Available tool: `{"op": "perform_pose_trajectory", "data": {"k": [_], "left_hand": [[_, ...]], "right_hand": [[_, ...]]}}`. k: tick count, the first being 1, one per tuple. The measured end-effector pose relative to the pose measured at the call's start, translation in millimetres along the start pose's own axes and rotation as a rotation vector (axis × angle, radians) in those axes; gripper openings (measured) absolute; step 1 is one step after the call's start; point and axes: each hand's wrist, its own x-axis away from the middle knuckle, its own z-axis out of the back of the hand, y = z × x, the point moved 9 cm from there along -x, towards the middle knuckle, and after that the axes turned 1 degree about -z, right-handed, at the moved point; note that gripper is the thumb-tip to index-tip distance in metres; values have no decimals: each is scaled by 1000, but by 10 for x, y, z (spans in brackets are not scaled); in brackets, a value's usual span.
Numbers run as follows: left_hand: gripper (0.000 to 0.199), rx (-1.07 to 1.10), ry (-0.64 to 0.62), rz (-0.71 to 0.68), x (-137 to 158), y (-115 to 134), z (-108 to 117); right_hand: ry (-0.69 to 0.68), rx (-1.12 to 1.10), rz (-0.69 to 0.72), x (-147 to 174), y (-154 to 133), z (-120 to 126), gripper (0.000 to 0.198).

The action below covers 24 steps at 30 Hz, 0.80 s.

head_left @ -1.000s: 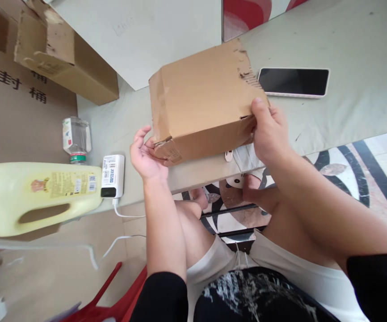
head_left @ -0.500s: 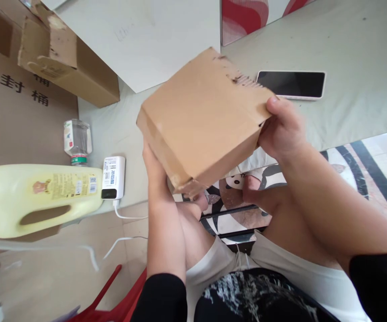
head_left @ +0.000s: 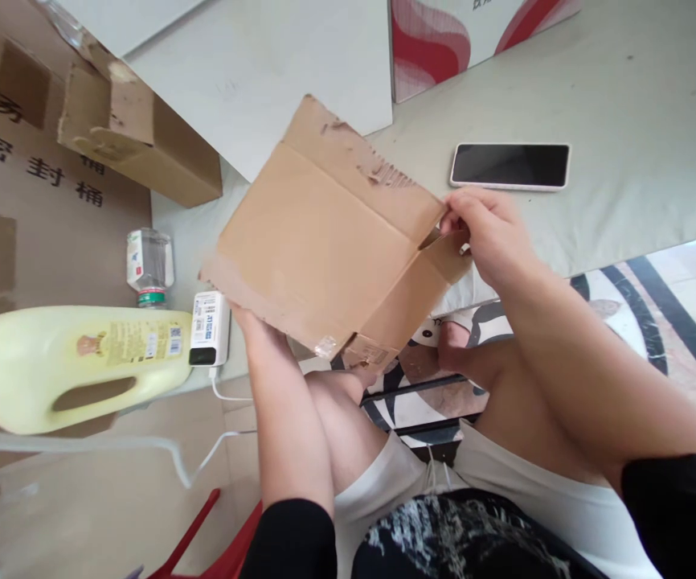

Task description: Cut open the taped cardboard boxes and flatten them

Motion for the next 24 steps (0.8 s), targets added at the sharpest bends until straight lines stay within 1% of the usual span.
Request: {"op": "perform_pose_trajectory", "data": {"k": [3, 5, 7, 9, 11, 13, 14, 15, 17, 18, 19, 21, 22, 24], "left_hand": [[26, 95, 29, 8, 66, 83, -43], [33, 125, 7, 36, 95, 65, -87], [40, 140, -16, 57, 99, 29, -108], [45, 144, -40, 46, 80, 27, -121], [44, 143, -60, 10, 60, 79, -146], [44, 144, -80, -20, 62, 160, -194], [47, 149, -91, -34, 75, 203, -226], [53, 160, -98, -47, 93, 244, -258], [67, 174, -101, -69, 130, 293, -309], [69, 167, -93, -69, 139, 289, -324], [66, 156, -72, -58, 137, 261, -323], [51, 145, 0, -1, 103, 151, -279], [44, 162, 40, 29, 78, 90, -245], [34, 237, 93, 73, 24, -4, -196]], "right_hand": [[-28, 6, -2, 3, -56, 6, 34], [-6, 19, 12, 5, -101, 40, 29], [44, 68, 26, 5, -122, 96, 19], [87, 109, 17, 2, -100, 145, 10], [43, 90, -28, -10, -23, 113, 17], [-61, 31, -77, -17, 57, 16, 19], [-94, -1, -86, -20, 77, -21, 18], [-97, -27, -80, -25, 81, -32, 17], [-20, -61, -41, -38, 55, 16, 16], [28, -70, -14, -38, 33, 50, 17], [70, -81, 13, -35, 10, 78, 19], [106, -130, 51, -18, -23, 97, 21], [91, -170, 56, -8, -28, 78, 21], [-7, -260, 29, 18, -12, -25, 24]]}}
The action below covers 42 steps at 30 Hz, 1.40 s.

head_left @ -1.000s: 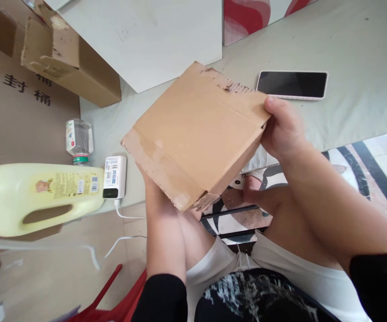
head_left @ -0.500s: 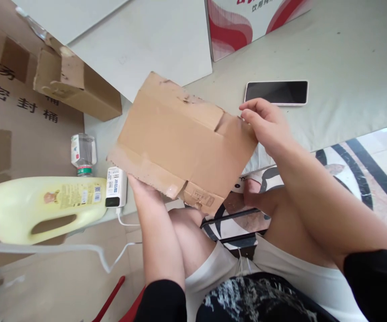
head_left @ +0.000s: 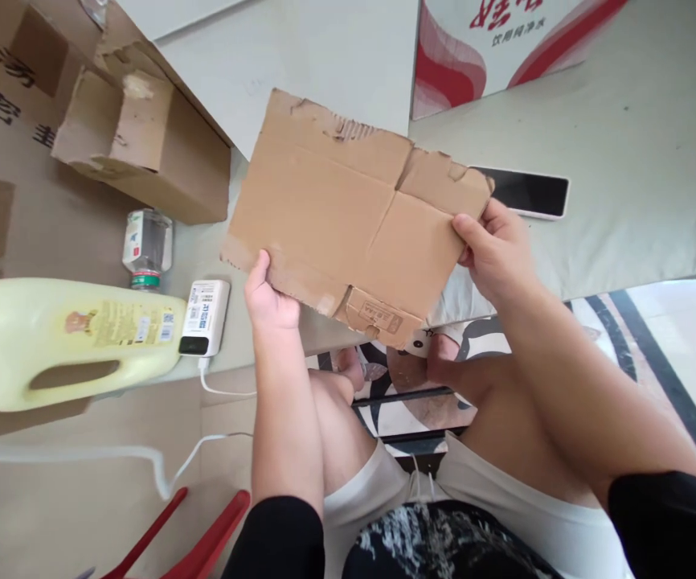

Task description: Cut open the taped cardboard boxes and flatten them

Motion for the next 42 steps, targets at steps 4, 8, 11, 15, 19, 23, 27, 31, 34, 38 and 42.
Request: {"op": "perform_pose_trajectory", "data": {"k": [4, 8, 11, 15, 19, 23, 27, 31, 34, 38, 42], "left_hand": [[24, 131, 22, 44, -52, -40, 2], [26, 207, 73, 42, 11, 5, -57], [56, 285, -17, -71, 75, 158, -202], [79, 423, 34, -9, 119, 148, -201], [74, 513, 106, 59, 137, 92, -156], [74, 483, 90, 28, 130, 97, -151], [76, 461, 82, 38, 104, 49, -162], [78, 430, 78, 50, 63, 5, -205], [81, 418, 83, 63, 27, -33, -248], [81, 423, 96, 93, -25, -85, -299], [82, 424, 103, 93, -84, -89, -303]], "right_hand": [[-202, -68, -223, 140, 167, -259, 37], [-193, -141, -339, 276, 150, -398, 41], [-118, -268, -378, 311, 26, -408, 40], [79, -381, -376, 334, -238, -96, 28], [444, -378, -329, 513, -473, 696, 11], [816, -152, -137, 757, -719, 1667, 21], [909, 107, 50, 725, -904, 2333, 26], [888, 387, 151, 283, -1145, 2661, 10], [849, 492, 140, -398, -1385, 2684, 28], [838, 376, -5, -1333, -1487, 2572, 39], [777, 389, -99, -1679, -1237, 2411, 35]]}}
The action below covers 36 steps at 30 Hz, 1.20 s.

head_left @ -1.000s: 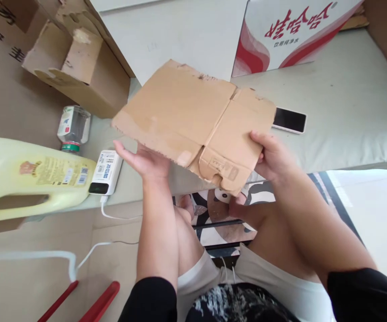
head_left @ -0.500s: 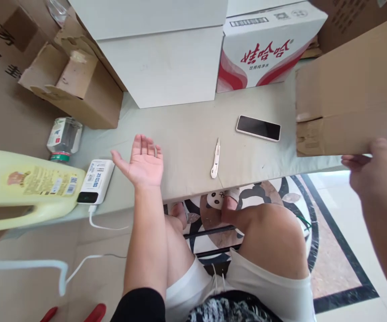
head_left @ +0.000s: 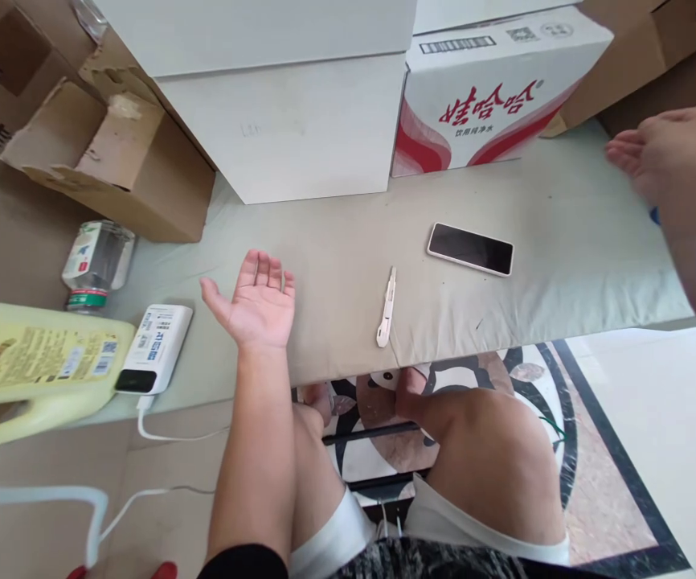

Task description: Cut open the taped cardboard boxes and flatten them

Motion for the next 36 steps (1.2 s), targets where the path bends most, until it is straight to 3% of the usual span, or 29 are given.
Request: {"op": "perform_pose_trajectory", "data": {"k": [3, 7, 11, 15, 19, 25, 28, 30, 32, 36], "left_hand": [[80, 19, -17, 6, -18, 10, 0], [79, 36, -56, 21, 18, 41, 5], [76, 62, -74, -2, 80, 146, 45], [71, 76, -69, -36, 113, 282, 134], [62, 118, -64, -38, 111, 396, 224], [50, 233, 20, -4, 91, 538, 352], [43, 289, 51, 18, 84, 576, 386], [40, 298, 57, 36, 78, 588, 400], [38, 291, 51, 48, 69, 605, 412], [37, 284, 7, 54, 44, 659, 417]], "right_hand": [[-67, 49, -41, 166, 322, -70, 30], [-122, 110, -104, 510, 646, 10, 18], [-195, 181, -125, 912, 660, -18, 19], [-329, 233, -93, 1371, 494, -320, 24], [-547, 255, 19, 1947, 284, -928, 22], [-970, 304, 311, 3280, -68, -2249, 20], [-1172, 385, 788, 4258, -476, -2931, 26], [-1215, 380, 1040, 4848, -738, -3277, 33], [-1234, 372, 1177, 5303, -942, -3564, 39], [-1264, 420, 1225, 5761, -1122, -3987, 43]]}}
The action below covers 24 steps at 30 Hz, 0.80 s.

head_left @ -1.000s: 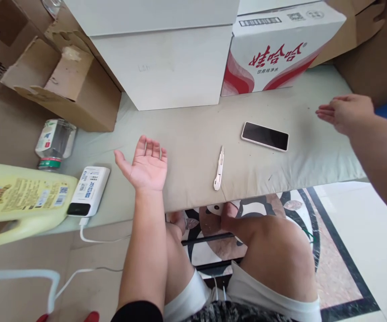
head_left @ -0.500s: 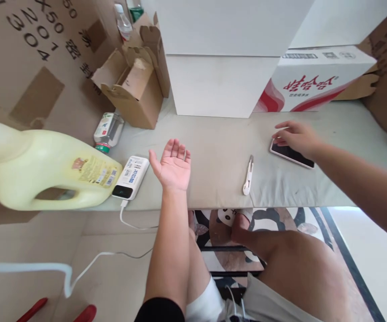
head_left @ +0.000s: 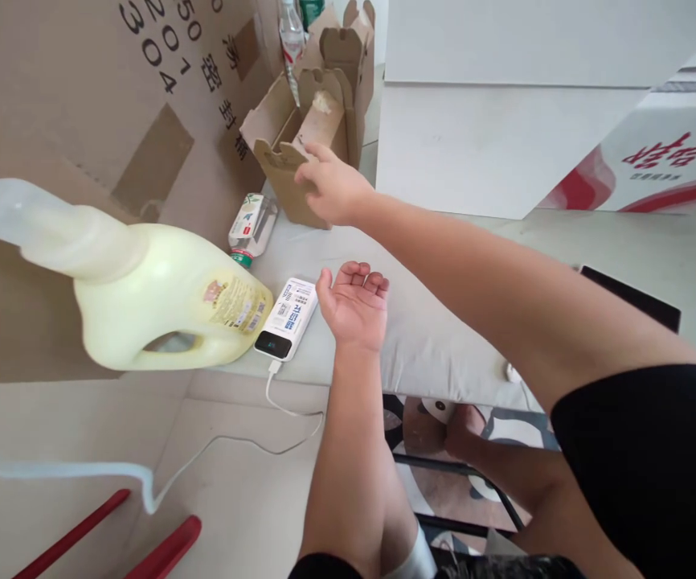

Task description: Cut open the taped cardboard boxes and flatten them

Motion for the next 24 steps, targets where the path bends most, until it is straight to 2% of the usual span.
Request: {"op": "perform_pose_trajectory", "data": {"k": [3, 5, 7, 10, 13, 15, 16, 17, 19, 21, 24], "left_hand": [[44, -108, -11, -90, -14, 91, 2], [46, -219, 59, -253, -2, 224, 54], [44, -303, 169, -461, 66, 393, 120], [36, -383, 290, -755, 263, 632, 153], [28, -413, 350, -933, 483, 797, 138], [25, -419, 371, -936, 554, 831, 140], [23, -422, 367, -896, 547, 814, 143], [23, -431, 339, -834, 509, 773, 134], [29, -454, 201, -677, 375, 620, 66], [36, -474, -1, -573, 268, 443, -64], [43, -516, -142, -608, 259, 327, -178]], "right_hand": [[-30, -5, 31, -105, -40, -95, 59], [-20, -7, 21, -24, 13, -85, 64], [23, -35, -3, 199, 94, 12, 64], [98, -213, -49, 830, 217, 290, 48], [188, -363, -73, 1750, 250, 661, 25], [294, -386, -55, 2410, 198, 929, 23], [335, -381, -57, 2713, 173, 1030, 24], [403, -382, -79, 2992, 174, 1129, 24], [500, -431, -149, 3420, 232, 1224, 24], [543, -461, -193, 3651, 322, 1210, 28], [564, -437, -235, 3731, 523, 1085, 40]]}}
